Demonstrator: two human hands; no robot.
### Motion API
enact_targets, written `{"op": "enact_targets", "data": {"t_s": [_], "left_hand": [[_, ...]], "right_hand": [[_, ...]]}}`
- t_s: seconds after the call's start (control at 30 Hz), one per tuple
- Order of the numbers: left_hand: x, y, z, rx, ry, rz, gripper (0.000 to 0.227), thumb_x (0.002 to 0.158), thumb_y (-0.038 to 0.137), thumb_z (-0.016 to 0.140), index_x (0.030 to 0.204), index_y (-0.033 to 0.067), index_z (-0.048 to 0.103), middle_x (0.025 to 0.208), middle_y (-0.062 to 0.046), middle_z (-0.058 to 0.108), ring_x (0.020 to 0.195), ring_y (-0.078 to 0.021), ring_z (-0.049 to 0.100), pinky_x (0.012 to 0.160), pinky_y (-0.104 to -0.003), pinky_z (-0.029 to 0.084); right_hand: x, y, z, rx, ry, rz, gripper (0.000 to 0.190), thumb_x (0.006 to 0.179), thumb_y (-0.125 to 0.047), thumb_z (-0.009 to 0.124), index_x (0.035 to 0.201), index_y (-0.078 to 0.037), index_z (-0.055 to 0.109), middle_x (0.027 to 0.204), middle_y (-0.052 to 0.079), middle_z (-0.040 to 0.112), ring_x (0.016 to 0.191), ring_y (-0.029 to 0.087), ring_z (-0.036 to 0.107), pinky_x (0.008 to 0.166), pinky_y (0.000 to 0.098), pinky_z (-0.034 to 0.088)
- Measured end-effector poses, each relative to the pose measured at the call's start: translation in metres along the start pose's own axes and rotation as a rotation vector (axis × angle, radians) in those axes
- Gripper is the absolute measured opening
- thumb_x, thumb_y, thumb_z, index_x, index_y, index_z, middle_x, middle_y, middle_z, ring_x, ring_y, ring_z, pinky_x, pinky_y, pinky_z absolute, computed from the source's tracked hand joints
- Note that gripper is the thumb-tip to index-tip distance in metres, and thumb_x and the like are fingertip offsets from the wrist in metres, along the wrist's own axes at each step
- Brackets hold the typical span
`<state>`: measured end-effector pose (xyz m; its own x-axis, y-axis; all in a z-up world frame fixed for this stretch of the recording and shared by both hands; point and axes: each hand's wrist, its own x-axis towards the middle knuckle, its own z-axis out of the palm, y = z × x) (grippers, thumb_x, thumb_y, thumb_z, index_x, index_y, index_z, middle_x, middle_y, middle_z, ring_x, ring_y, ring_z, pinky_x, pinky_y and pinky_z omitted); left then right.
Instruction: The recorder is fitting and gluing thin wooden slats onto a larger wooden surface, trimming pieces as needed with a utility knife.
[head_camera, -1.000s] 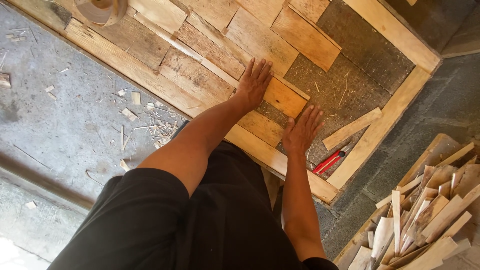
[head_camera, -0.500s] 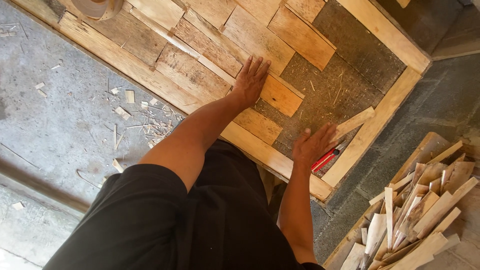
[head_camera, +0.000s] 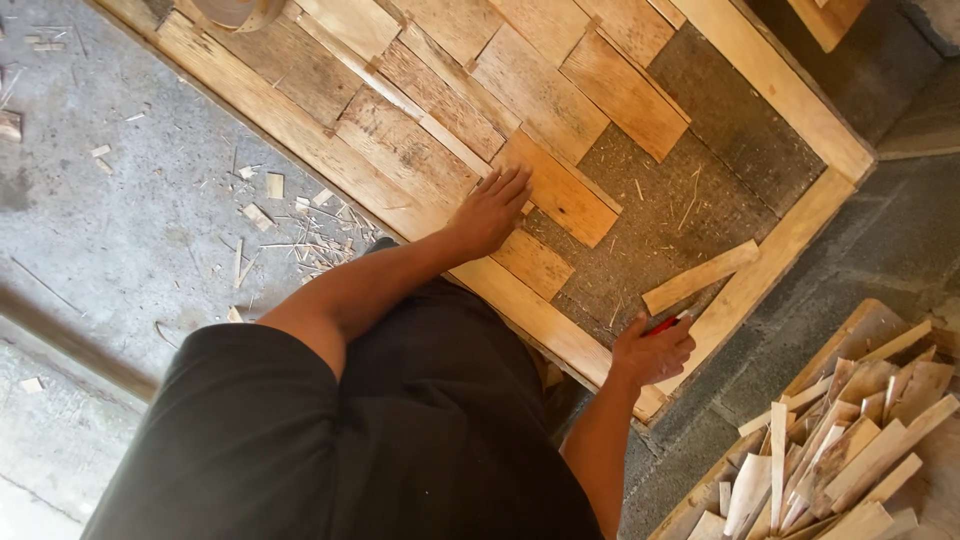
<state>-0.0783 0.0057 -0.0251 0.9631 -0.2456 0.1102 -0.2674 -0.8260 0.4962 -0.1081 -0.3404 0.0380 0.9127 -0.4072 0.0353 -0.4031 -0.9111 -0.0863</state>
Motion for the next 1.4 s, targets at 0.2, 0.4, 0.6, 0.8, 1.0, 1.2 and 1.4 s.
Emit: {"op": "enact_targets", "data": {"t_s": [0.2, 0.4, 0.6, 0.8, 1.0, 1.2, 1.4], "left_hand": [[-0.079, -0.014, -0.049, -0.164, 0.223, -0.099, 0.051, 0.092, 0.016, 0.073, 0.137, -0.0001, 0.056, 0.154, -0.021, 0.046, 0.142, -0.0380, 0.045, 0.116, -0.047, 0.039], [-0.122, -0.047, -0.065, -0.147, 0.635, -0.416, 0.038, 0.096, 0.015, 0.072, 0.131, 0.0033, 0.064, 0.133, -0.020, 0.065, 0.120, -0.0375, 0.065, 0.102, -0.046, 0.055], [-0.129, -0.114, -0.071, -0.295, 0.921, -0.773, 0.022, 0.097, 0.018, 0.070, 0.111, 0.0010, 0.068, 0.109, -0.016, 0.071, 0.077, -0.0243, 0.073, 0.065, -0.035, 0.060], [-0.116, -0.227, -0.113, -0.235, 1.087, -0.907, 0.019, 0.097, 0.020, 0.068, 0.102, 0.0023, 0.075, 0.094, -0.013, 0.075, 0.073, -0.0200, 0.072, 0.068, -0.035, 0.061], [-0.100, -0.328, -0.156, -0.386, 1.152, -1.084, 0.017, 0.089, 0.014, 0.067, 0.098, 0.0044, 0.077, 0.089, -0.011, 0.080, 0.075, -0.0172, 0.076, 0.071, -0.033, 0.061], [-0.101, -0.376, -0.167, -0.334, 1.076, -1.075, 0.018, 0.093, 0.019, 0.069, 0.087, 0.0021, 0.073, 0.082, -0.012, 0.079, 0.069, -0.0167, 0.075, 0.060, -0.033, 0.057], [-0.093, -0.490, -0.078, 0.195, 0.880, -1.159, 0.059, 0.088, 0.047, 0.077, 0.080, -0.0098, 0.064, 0.069, -0.015, 0.066, 0.056, -0.0167, 0.067, 0.041, -0.027, 0.054]], "right_hand": [[0.015, 0.043, 0.044, 0.141, -0.007, -0.067, 0.065, 0.096, -0.026, 0.074, 0.150, -0.005, 0.044, 0.128, 0.022, 0.059, 0.111, 0.043, 0.064, 0.092, 0.0527, 0.053], [0.029, 0.049, 0.049, -0.014, 0.039, 0.047, 0.062, 0.089, -0.028, 0.080, 0.134, -0.001, 0.047, 0.121, 0.026, 0.059, 0.101, 0.046, 0.065, 0.082, 0.0553, 0.054], [0.051, 0.090, 0.082, -0.142, 0.008, 0.102, 0.055, 0.093, -0.038, 0.078, 0.122, 0.002, 0.054, 0.119, 0.026, 0.061, 0.102, 0.043, 0.066, 0.083, 0.0551, 0.055], [0.082, 0.123, 0.113, -0.140, 0.010, 0.162, 0.041, 0.093, -0.037, 0.072, 0.098, 0.003, 0.065, 0.103, 0.028, 0.068, 0.088, 0.045, 0.069, 0.076, 0.0528, 0.057], [0.051, 0.053, 0.058, -0.017, -0.110, 0.450, 0.056, 0.102, -0.044, 0.057, 0.093, 0.009, 0.071, 0.092, 0.026, 0.074, 0.081, 0.040, 0.073, 0.069, 0.0497, 0.058], [0.035, 0.081, 0.114, 0.080, -0.023, 0.036, 0.029, 0.100, -0.020, 0.059, 0.106, 0.007, 0.066, 0.073, 0.016, 0.071, 0.057, 0.029, 0.068, 0.046, 0.0404, 0.053], [-0.029, -0.071, 0.062, 1.128, -0.183, 0.321, 0.014, 0.100, -0.012, 0.061, 0.101, 0.002, 0.060, 0.088, 0.012, 0.067, 0.075, 0.021, 0.070, 0.061, 0.0348, 0.059]]}}
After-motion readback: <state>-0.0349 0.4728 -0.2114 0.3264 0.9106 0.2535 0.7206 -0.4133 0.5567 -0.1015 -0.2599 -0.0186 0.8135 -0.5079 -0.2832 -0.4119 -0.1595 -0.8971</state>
